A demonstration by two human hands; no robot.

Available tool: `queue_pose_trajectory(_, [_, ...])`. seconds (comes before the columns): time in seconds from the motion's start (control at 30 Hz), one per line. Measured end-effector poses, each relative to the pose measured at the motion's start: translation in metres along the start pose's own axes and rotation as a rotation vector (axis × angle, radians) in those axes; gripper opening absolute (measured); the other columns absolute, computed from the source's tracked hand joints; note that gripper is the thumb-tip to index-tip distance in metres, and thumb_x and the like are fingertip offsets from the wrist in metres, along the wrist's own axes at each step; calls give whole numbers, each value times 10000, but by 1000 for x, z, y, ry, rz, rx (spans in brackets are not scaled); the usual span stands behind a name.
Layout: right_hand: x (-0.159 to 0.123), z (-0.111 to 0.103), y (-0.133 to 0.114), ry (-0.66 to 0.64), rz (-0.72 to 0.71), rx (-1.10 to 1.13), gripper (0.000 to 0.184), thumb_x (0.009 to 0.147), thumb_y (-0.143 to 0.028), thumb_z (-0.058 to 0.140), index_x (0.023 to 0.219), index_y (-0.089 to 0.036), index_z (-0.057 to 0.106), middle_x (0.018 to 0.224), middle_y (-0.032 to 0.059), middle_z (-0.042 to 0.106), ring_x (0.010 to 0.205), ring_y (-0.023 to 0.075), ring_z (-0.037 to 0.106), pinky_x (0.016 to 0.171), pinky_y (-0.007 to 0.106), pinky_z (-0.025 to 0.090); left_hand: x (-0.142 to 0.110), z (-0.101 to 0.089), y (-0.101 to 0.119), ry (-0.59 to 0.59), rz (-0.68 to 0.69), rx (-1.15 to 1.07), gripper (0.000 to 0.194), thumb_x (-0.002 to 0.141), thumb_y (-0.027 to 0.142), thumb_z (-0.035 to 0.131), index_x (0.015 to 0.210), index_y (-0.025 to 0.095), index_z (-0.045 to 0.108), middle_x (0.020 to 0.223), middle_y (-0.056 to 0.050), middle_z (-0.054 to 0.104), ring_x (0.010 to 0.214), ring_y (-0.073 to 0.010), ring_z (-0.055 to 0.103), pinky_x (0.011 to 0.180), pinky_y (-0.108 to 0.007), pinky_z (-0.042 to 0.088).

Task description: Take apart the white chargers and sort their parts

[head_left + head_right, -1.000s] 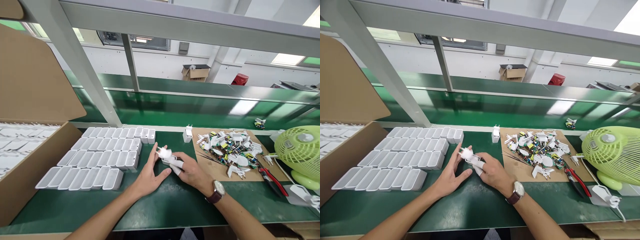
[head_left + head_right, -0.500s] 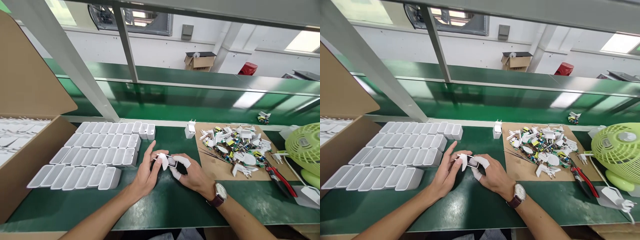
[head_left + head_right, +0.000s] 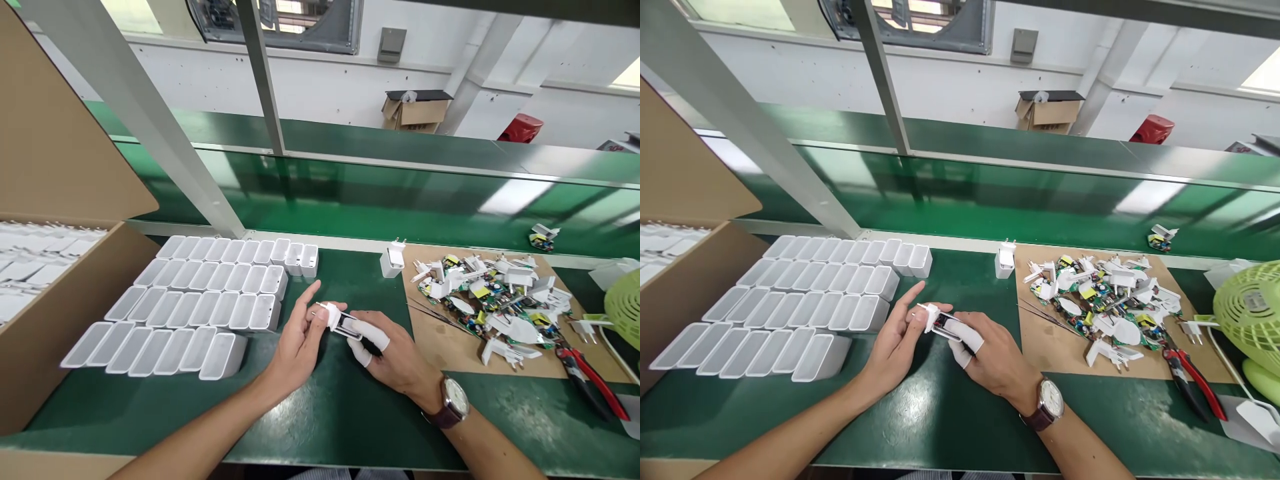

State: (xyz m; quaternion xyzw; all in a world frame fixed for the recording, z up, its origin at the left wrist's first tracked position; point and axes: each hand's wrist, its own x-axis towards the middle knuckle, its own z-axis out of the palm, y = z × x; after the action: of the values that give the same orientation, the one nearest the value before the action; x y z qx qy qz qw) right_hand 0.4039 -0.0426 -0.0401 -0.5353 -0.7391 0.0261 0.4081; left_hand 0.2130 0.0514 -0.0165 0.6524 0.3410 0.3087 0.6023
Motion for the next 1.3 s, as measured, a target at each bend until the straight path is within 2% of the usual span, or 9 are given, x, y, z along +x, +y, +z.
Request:
queue_pose_trajectory(0.2, [-1, -4, 2, 2, -40, -86, 436, 989, -121, 573, 1412, -221, 555, 1300, 163, 675, 1175, 277, 684, 950, 437, 641, -5, -2, 1, -134, 30, -1, 751, 1084, 572, 398, 1669, 232, 73, 1607, -179, 477, 1502, -280, 448, 1255, -492, 328])
queue_pose_trajectory(0.33, [1, -3, 1, -20, -16, -61, 477, 949, -55, 555, 1403, -200, 552, 1299, 178, 668, 1174, 294, 675, 937, 453, 644, -9, -1, -5, -191, 142, 45, 791, 1077, 562, 428, 1676, 293, -14, 1685, -158, 352, 1535, -300, 389, 1273, -508, 280])
queue_pose_trajectory(0.53, [3, 0, 0, 28, -75, -46, 477, 911, 3, 545, 1356, -167, 563, 1275, 200, 659, 1139, 303, 672, 894, 460, 648, -8, 0, -13, -185, 152, 57, 757, 1094, 490, 437, 1670, 324, -26, 1682, -139, 364, 1557, -282, 355, 1285, -517, 253])
queue_pose_trajectory(0.7, [4, -5, -4, -10, -8, -45, 485, 923, 0, 539, 1378, -166, 546, 1298, 197, 642, 1158, 304, 652, 928, 472, 628, -10, 0, -13, -178, 273, 59, 801, 1074, 505, 487, 1673, 298, -4, 1692, -162, 333, 1566, -304, 335, 1296, -533, 228])
queue_pose_trajectory(0.97, [1, 9, 0, -4, 38, -46, 446, 997, -106, 522, 1434, -190, 514, 1256, 181, 647, 1108, 297, 657, 884, 463, 629, -9, 1, -15, -141, 172, 91, 796, 1069, 455, 517, 1666, 280, 20, 1655, -180, 396, 1544, -302, 385, 1286, -573, 273])
queue_pose_trajectory(1.07, [4, 12, -1, 22, 148, 99, 354, 984, -190, 570, 1332, -197, 634, 1214, 173, 663, 1081, 310, 659, 895, 496, 609, -6, 2, -20, -140, 177, 166, 956, 991, 442, 669, 1662, 311, 0, 1666, -176, 376, 1546, -324, 381, 1268, -596, 314])
queue_pose_trajectory(1.13, [8, 14, -4, 74, 344, 404, 298, 950, -248, 634, 1237, -215, 707, 1224, 151, 678, 1132, 315, 651, 972, 507, 573, -4, 4, -23, -122, 260, 234, 1089, 905, 387, 789, 1661, 324, 8, 1665, -184, 366, 1533, -345, 399, 1247, -600, 357])
queue_pose_trajectory(1.23, [15, 15, -14, 179, 774, 1016, 259, 919, -376, 676, 1108, -218, 757, 1122, 108, 741, 1087, 309, 691, 973, 487, 575, -4, 8, -25, -36, 506, 331, 965, 920, 256, 764, 1653, 315, 139, 1572, -177, 478, 1464, -320, 498, 1207, -563, 431])
queue_pose_trajectory(1.3, [19, 15, -21, 192, 919, 1222, 309, 912, -441, 653, 1052, -189, 766, 1006, 106, 770, 956, 302, 730, 888, 475, 605, -6, 9, -24, 41, 629, 362, 848, 954, 222, 723, 1634, 303, 223, 1463, -155, 581, 1385, -284, 578, 1165, -518, 486])
